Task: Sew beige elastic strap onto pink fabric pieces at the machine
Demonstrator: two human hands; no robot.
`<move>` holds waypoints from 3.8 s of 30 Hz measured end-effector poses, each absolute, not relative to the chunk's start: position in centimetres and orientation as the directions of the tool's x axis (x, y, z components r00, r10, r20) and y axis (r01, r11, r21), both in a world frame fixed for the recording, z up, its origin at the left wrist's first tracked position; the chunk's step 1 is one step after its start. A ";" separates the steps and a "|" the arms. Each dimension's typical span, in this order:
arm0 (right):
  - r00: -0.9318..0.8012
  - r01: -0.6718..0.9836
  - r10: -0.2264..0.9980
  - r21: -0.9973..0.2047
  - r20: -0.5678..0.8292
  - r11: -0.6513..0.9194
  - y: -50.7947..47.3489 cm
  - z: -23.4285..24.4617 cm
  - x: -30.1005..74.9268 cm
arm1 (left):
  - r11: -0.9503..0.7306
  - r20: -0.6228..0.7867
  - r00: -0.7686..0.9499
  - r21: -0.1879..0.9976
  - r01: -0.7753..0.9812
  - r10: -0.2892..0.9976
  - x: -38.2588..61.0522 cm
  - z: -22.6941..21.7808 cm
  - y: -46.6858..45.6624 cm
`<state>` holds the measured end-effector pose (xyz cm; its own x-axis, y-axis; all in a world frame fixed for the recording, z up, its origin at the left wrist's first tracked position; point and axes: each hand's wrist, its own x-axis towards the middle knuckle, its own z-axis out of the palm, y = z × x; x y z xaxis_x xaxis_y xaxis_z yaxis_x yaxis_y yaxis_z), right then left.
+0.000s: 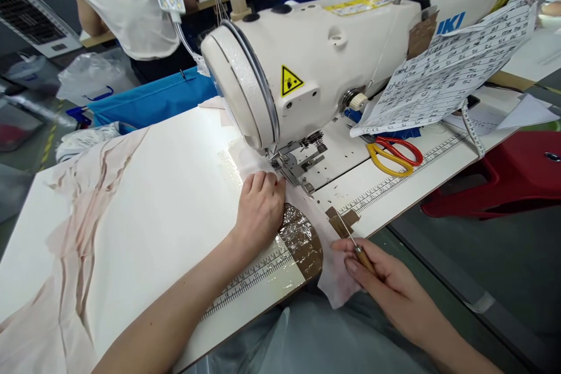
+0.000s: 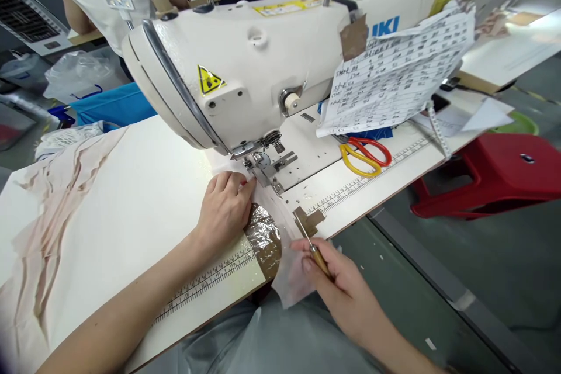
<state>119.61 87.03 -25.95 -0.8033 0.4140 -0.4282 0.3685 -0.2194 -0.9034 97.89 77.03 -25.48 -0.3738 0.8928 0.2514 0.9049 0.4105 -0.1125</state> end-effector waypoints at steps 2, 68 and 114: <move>-0.765 0.388 0.300 -0.780 -0.569 -0.490 85.9 -26.3 120.4 | 0.395 0.265 -0.361 -0.087 0.915 0.894 97.8 -25.5 76.8; -0.838 0.259 0.544 -0.839 0.053 0.479 90.2 -23.7 123.1 | 0.340 0.332 -0.374 0.158 0.927 0.866 96.4 -27.1 77.1; -0.948 0.173 0.265 -0.415 0.175 0.893 89.4 -25.5 109.3 | 0.362 0.322 -0.598 0.560 0.746 0.734 91.7 -27.4 77.4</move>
<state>109.32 89.40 -25.52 -0.9483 0.2650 0.1749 0.1731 0.8932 -0.4149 91.69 77.42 -27.37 -0.5979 0.7341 0.3220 0.7456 0.3617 0.5597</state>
